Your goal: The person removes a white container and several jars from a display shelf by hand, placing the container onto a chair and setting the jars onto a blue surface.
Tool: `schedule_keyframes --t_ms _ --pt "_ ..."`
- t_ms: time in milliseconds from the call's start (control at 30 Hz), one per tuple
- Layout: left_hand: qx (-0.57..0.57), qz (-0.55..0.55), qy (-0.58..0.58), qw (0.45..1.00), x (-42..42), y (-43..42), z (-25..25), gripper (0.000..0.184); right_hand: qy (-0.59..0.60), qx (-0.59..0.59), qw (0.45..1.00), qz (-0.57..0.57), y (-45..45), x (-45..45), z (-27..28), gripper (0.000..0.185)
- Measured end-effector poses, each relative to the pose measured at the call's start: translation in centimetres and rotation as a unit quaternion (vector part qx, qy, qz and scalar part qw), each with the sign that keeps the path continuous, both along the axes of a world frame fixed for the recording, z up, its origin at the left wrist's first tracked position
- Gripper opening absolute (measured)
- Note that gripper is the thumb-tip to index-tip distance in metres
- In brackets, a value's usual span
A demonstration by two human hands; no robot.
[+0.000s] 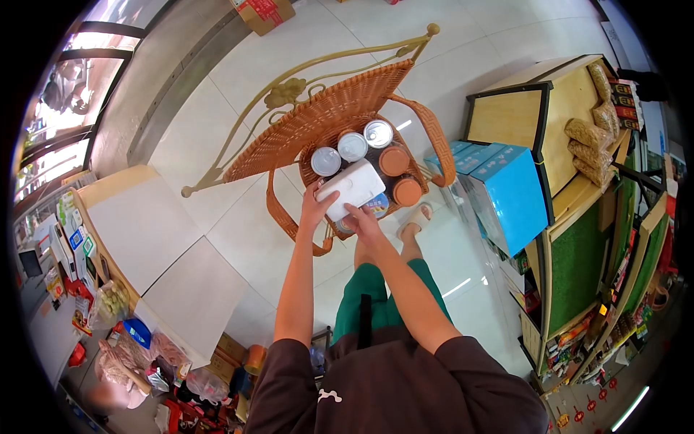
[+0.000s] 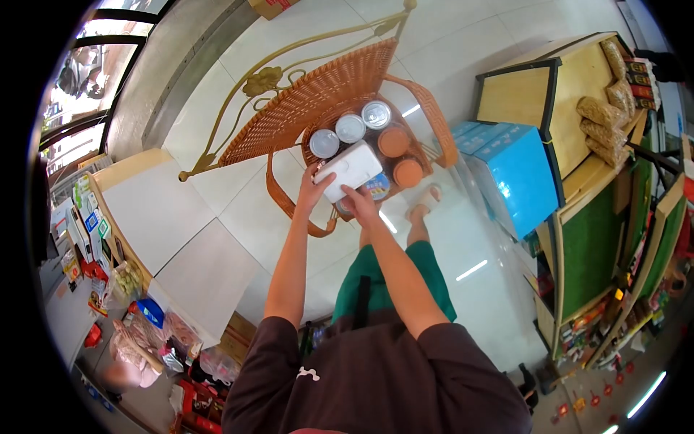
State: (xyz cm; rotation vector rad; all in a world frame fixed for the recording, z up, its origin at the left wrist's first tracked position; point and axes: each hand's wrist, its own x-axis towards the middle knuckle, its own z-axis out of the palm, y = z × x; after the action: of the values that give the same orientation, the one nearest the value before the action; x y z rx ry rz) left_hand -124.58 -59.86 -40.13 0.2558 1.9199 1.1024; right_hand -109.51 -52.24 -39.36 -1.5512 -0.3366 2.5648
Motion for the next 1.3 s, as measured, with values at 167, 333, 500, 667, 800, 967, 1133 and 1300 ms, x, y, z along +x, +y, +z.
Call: schedule_keyframes --t_ms 167,333,500,667,800,967,1133,1300 --pt "-0.039 0.056 0.003 0.998 1.9 0.0 2.3 0.082 -0.047 0.019 0.997 0.056 1.6 0.3 0.3 0.050" --pt "0.011 0.137 -0.081 0.987 3.6 -0.5 1.1 0.078 -0.076 0.031 0.995 0.051 2.5 0.1 0.9 0.049" --pt "-0.002 0.156 -0.101 0.983 4.0 -1.7 -1.4 0.076 -0.082 0.043 0.993 0.068 2.8 0.9 0.4 0.049" --pt "0.001 0.173 -0.113 0.978 4.0 -1.8 -1.0 0.081 -0.096 0.099 0.980 0.144 2.7 2.5 -1.0 0.059" --pt "-0.085 0.140 -0.075 0.984 3.7 -2.9 -0.1 0.093 -0.088 0.176 0.955 0.223 4.3 4.1 0.9 0.083" --pt "-0.079 0.145 -0.039 0.985 3.8 -3.6 3.5 0.088 -0.091 0.261 0.903 0.328 8.4 7.3 6.1 0.065" --pt "-0.101 0.078 0.076 0.989 3.9 -6.0 2.7 0.086 -0.180 0.395 0.859 0.272 9.5 14.5 3.0 0.065" --pt "-0.074 0.116 0.044 0.990 3.5 -5.5 3.8 0.084 -0.283 0.349 0.881 0.149 8.9 22.2 4.6 0.070"
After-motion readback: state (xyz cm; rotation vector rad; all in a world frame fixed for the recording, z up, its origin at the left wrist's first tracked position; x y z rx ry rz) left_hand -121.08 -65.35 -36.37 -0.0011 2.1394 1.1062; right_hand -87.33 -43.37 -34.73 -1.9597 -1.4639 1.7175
